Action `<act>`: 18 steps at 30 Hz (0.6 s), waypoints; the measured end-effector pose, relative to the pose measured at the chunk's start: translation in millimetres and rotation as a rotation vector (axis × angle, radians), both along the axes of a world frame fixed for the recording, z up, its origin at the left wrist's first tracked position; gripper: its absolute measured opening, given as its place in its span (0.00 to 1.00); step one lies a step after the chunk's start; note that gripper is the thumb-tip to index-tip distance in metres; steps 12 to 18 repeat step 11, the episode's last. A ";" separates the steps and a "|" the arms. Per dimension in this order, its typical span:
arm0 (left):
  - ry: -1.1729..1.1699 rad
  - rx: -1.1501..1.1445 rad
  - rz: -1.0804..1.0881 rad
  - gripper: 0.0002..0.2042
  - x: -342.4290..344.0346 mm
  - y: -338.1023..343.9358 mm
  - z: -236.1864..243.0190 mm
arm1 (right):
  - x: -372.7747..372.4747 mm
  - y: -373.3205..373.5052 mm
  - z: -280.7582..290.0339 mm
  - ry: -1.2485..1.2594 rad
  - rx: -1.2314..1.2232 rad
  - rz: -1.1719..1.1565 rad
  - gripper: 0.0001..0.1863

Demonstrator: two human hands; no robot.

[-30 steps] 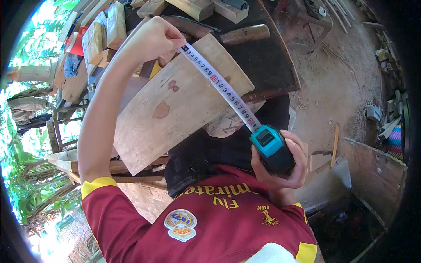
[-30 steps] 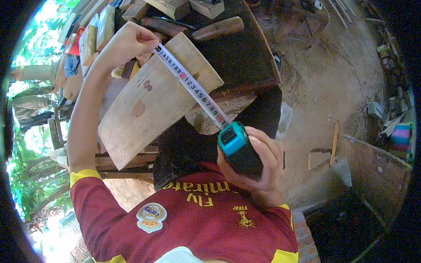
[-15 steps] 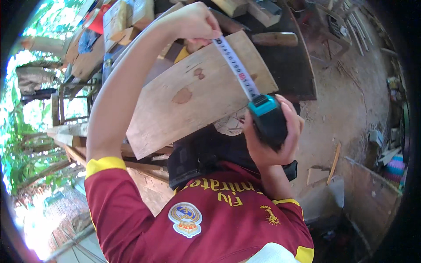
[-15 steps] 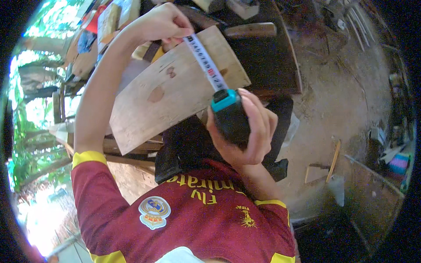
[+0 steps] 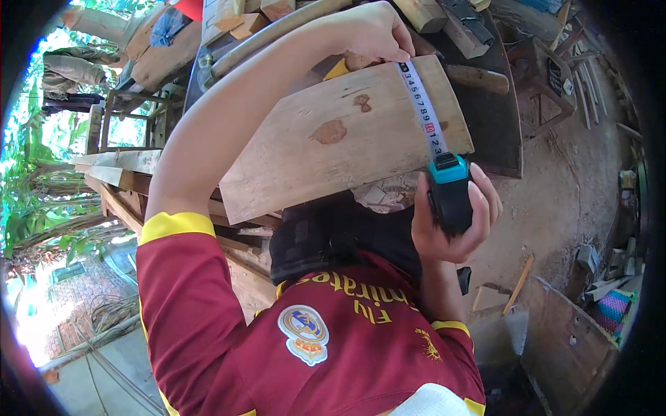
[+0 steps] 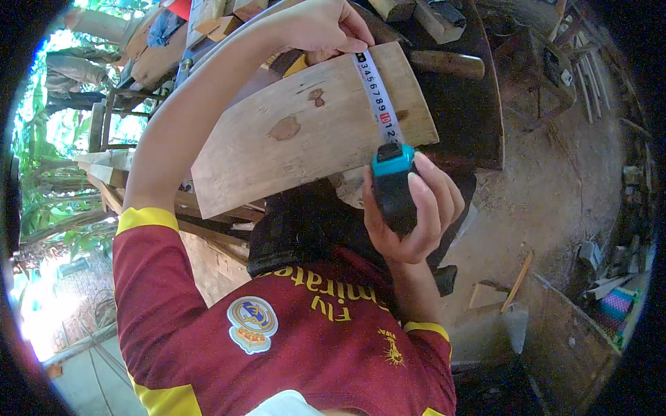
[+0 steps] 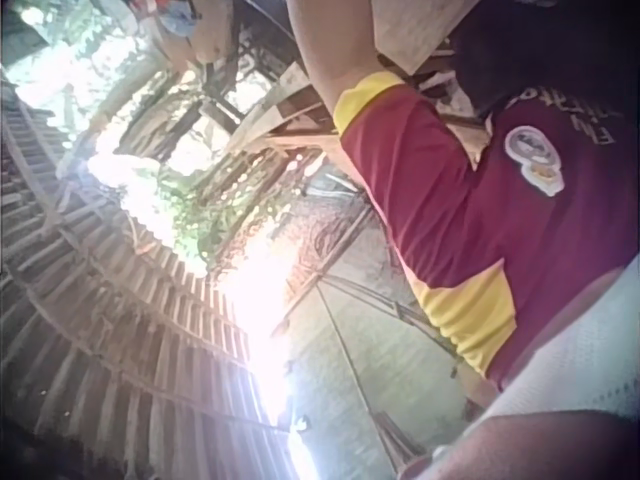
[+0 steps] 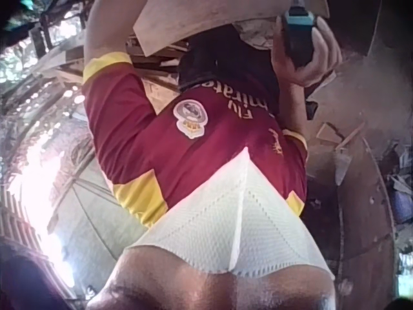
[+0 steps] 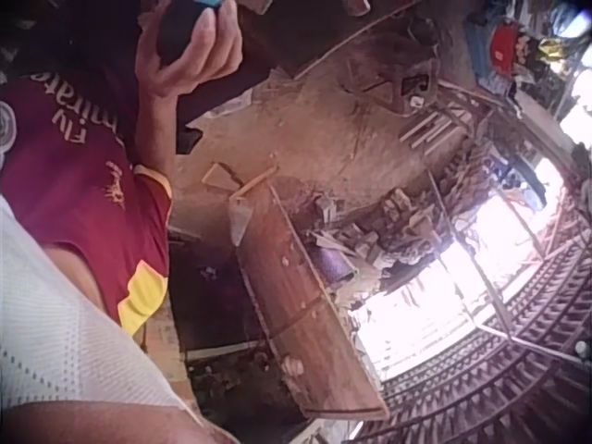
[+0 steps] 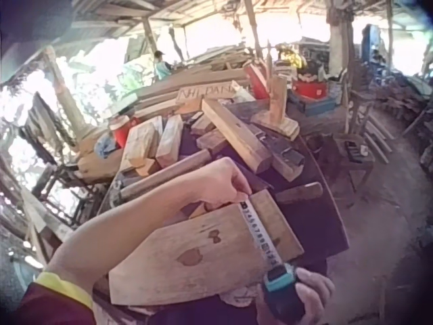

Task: The person selects a small wooden block, brushes it with a yellow-handled brush, and then uses a tape measure to measure a larger wooden plank. The person handles multiple pieces of wood and tools on a cluttered workbench.

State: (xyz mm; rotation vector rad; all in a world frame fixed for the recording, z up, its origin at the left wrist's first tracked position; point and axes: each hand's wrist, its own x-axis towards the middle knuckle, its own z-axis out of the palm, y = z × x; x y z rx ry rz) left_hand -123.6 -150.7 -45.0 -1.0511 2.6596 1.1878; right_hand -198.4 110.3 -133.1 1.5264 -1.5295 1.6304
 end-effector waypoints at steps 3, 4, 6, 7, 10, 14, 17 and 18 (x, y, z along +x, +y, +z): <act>0.099 0.014 -0.014 0.08 9.1 -2.8 -4.6 | -3.2 -2.4 1.9 0.061 -0.004 0.050 0.35; 0.135 0.027 -0.014 0.08 11.4 -3.1 -2.8 | -3.6 -5.4 0.6 0.049 -0.024 0.046 0.35; 0.241 -0.047 -0.019 0.07 14.6 -2.7 1.1 | -4.9 -11.4 1.7 0.032 -0.067 0.049 0.36; 0.289 -0.082 -0.016 0.07 18.0 0.2 5.2 | -4.3 -13.9 2.8 0.023 -0.087 0.058 0.36; 0.308 -0.018 0.036 0.07 29.3 2.4 23.9 | 0.7 -17.1 4.2 0.032 -0.102 0.099 0.37; 0.377 -0.062 -0.079 0.07 39.6 -8.7 20.5 | 4.2 -10.6 13.1 0.051 -0.054 0.130 0.38; 0.377 -0.062 -0.079 0.07 39.6 -8.7 20.5 | 4.2 -10.6 13.1 0.051 -0.054 0.130 0.38; 0.377 -0.062 -0.079 0.07 39.6 -8.7 20.5 | 4.2 -10.6 13.1 0.051 -0.054 0.130 0.38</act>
